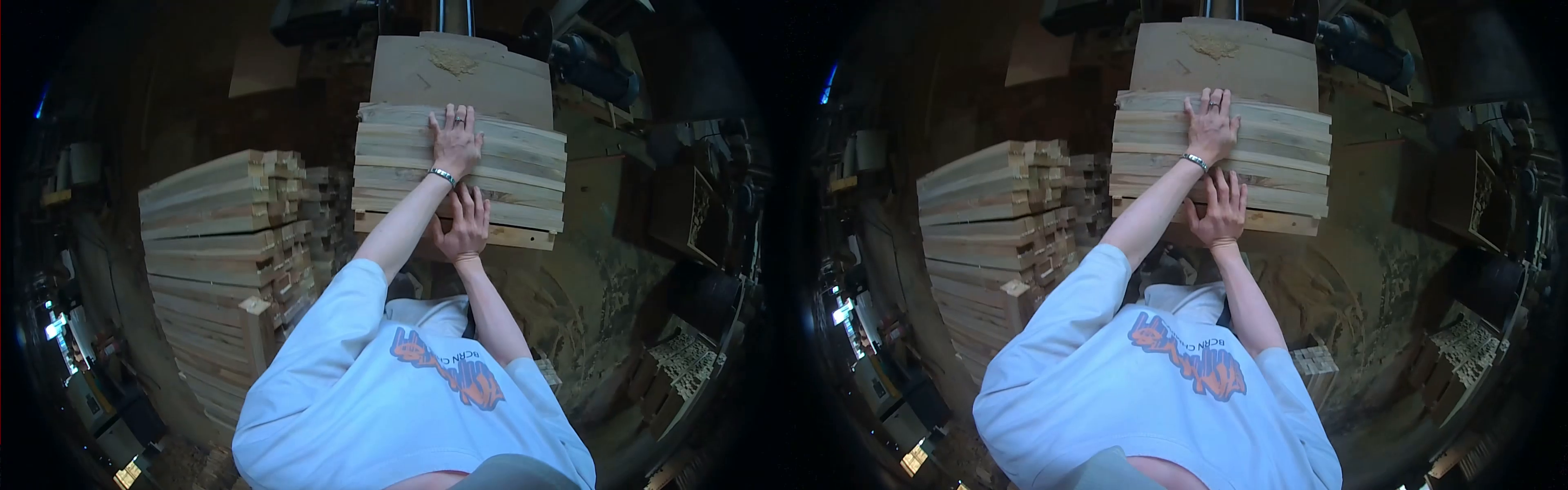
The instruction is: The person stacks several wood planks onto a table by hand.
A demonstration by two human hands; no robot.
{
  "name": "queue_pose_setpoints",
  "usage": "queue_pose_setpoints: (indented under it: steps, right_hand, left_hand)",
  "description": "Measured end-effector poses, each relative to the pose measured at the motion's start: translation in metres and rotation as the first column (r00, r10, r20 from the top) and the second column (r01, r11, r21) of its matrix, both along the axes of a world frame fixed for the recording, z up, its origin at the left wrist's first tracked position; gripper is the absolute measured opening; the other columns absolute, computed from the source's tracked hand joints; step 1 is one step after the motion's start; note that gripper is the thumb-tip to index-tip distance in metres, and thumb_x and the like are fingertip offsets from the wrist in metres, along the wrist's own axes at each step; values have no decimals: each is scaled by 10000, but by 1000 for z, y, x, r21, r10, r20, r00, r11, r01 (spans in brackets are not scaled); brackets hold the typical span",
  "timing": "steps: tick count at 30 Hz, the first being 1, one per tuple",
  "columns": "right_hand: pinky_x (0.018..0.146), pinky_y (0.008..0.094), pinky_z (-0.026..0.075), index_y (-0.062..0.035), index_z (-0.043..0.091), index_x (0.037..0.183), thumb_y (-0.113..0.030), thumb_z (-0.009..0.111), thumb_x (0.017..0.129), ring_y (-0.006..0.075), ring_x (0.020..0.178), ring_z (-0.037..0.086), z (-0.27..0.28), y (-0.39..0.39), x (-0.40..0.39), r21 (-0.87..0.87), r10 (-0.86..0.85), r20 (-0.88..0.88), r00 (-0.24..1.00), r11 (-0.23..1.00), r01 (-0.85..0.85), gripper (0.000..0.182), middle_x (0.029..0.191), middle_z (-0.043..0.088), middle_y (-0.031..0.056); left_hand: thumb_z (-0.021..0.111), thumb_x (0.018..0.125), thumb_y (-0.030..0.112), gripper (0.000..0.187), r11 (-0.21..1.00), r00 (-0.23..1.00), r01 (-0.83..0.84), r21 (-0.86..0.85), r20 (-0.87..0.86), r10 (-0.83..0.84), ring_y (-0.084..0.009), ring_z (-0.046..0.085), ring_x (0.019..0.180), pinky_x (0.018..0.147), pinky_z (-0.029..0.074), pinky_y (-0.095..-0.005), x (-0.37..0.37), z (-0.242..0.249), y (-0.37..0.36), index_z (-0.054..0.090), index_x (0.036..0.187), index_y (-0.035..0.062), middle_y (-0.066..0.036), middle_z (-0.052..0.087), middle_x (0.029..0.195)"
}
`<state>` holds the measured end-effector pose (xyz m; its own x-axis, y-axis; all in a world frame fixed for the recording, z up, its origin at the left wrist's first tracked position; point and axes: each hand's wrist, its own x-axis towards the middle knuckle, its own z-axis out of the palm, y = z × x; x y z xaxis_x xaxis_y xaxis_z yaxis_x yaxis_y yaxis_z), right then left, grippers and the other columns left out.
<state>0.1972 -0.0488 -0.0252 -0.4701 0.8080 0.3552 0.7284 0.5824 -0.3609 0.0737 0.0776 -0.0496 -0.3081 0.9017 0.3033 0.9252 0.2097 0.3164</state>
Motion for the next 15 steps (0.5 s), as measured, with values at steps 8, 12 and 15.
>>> queue_pose_setpoints:
  steps: [8,12,15]
  right_hand:
    - [1111,525,283,-86,600,1225,-430,646,788,340,1312,418,-7,102,-51,10,-4,-13,1000,1000,4,558,1382,498,90]
    - [1108,532,284,-85,591,1236,-435,648,774,343,1303,421,-9,174,-83,34,-3,-24,1000,999,4,583,1377,499,93]
    - [1101,542,288,-89,595,1226,-433,647,760,343,1291,431,-12,229,-110,93,19,-55,998,996,-14,582,1358,508,95]
  left_hand:
    - [533,894,377,594,998,999,-29,59,-23,31,-298,302,1391,1085,144,-679,-47,-14,100,414,1378,54,-97,420,1425]
    - [529,895,334,509,995,999,-51,81,16,50,-291,336,1373,1078,146,-687,-79,-9,174,425,1321,77,-90,442,1396]
    - [532,891,322,466,995,997,-67,71,46,64,-280,390,1326,1069,161,-689,-105,-1,232,452,1282,81,-86,485,1340]
